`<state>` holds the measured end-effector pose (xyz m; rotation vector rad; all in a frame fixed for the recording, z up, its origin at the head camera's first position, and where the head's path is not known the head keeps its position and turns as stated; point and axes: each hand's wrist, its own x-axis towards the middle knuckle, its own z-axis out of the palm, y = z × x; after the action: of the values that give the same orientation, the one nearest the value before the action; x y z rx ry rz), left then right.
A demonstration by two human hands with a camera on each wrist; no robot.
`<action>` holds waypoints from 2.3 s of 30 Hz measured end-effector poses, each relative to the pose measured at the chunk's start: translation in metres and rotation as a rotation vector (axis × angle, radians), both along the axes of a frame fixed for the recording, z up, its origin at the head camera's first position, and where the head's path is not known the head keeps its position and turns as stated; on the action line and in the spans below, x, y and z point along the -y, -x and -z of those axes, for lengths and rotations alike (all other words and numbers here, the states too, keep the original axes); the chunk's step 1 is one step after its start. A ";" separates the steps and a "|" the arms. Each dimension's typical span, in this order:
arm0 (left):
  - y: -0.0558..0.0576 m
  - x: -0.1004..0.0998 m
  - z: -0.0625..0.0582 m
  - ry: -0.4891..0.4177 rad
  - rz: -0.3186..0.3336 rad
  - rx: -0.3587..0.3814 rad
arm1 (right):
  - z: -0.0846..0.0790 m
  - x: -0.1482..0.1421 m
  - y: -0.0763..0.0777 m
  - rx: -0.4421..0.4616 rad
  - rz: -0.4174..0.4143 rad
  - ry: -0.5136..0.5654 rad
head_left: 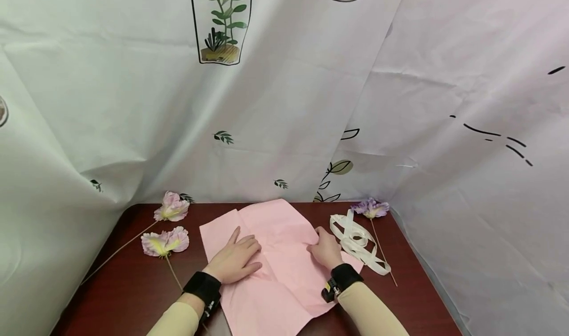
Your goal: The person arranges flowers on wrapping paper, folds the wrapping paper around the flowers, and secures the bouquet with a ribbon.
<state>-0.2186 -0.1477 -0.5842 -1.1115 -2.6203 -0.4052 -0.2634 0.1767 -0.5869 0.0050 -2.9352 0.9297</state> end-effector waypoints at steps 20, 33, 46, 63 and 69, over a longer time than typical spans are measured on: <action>0.000 0.015 0.015 0.023 0.008 0.068 | -0.016 0.000 -0.017 -0.235 0.003 0.126; -0.004 0.016 0.015 0.032 -0.072 0.256 | -0.006 0.005 -0.002 -0.141 0.022 0.017; -0.007 0.032 0.020 -0.100 -0.091 0.410 | -0.004 0.036 -0.015 -0.181 -0.115 -0.308; 0.000 0.031 0.030 -0.019 -0.246 0.479 | 0.012 0.036 -0.024 0.214 -0.224 -0.231; 0.004 0.030 0.049 0.019 -0.274 0.453 | 0.017 0.016 -0.019 0.252 -0.184 -0.228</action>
<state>-0.2223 -0.1779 -0.6337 -0.7095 -3.1171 -0.6328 -0.2440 0.1604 -0.6035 0.1843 -3.3067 0.6508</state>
